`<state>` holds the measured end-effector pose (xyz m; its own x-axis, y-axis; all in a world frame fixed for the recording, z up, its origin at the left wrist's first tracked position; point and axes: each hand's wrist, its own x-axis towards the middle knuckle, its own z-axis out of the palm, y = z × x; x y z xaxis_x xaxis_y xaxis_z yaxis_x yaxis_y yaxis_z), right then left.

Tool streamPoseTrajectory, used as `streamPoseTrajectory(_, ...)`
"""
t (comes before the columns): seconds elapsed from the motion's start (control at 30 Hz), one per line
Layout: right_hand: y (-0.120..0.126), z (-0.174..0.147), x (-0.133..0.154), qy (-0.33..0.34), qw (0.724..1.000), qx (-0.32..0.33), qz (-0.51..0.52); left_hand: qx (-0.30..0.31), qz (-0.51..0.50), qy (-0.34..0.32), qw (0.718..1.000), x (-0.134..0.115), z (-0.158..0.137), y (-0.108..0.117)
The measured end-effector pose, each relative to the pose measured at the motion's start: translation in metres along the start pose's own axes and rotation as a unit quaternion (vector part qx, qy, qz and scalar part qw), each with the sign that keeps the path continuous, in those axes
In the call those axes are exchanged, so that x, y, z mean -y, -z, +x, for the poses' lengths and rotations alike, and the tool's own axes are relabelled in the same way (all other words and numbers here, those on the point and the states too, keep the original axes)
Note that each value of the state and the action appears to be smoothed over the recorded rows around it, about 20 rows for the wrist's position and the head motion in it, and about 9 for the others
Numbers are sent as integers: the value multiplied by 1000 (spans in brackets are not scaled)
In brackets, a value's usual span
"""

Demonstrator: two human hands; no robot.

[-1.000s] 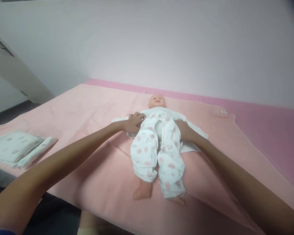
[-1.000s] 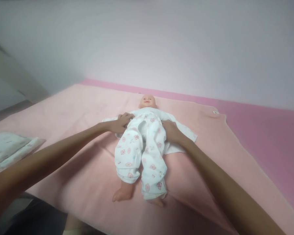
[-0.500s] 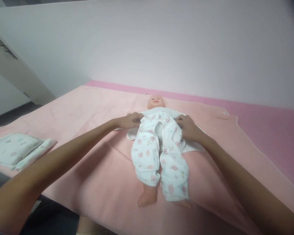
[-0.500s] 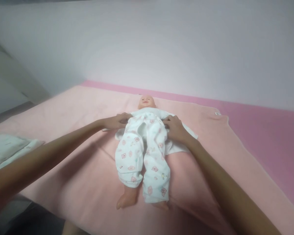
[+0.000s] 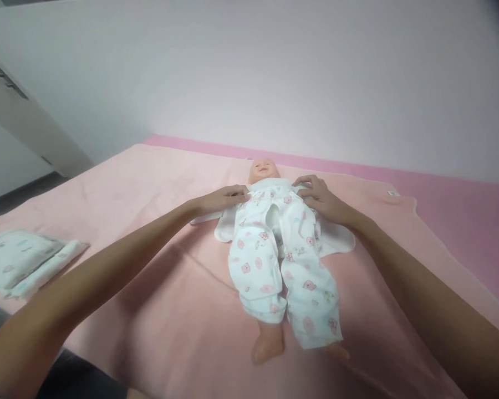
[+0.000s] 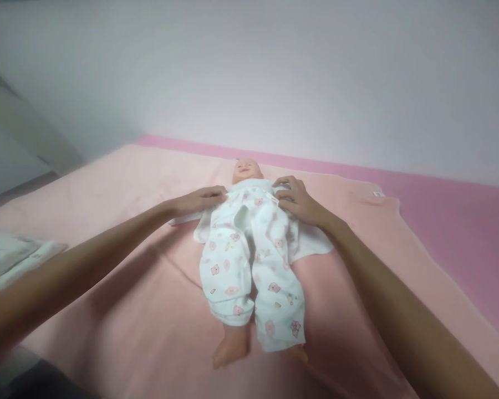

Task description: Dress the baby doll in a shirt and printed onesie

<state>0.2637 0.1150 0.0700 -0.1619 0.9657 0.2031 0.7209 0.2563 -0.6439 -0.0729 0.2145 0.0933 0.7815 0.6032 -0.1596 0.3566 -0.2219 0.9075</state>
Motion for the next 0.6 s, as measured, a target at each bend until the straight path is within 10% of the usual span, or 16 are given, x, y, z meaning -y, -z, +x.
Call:
streamPoseTrajectory(0.4,-19,11,-26,-109,976,13,187,-99,-244,15,965,31,32,-4)
streamPoseTrajectory(0.6,-23,14,-26,-148,985,-53,71,-54,-206,42,976,27,28,-4)
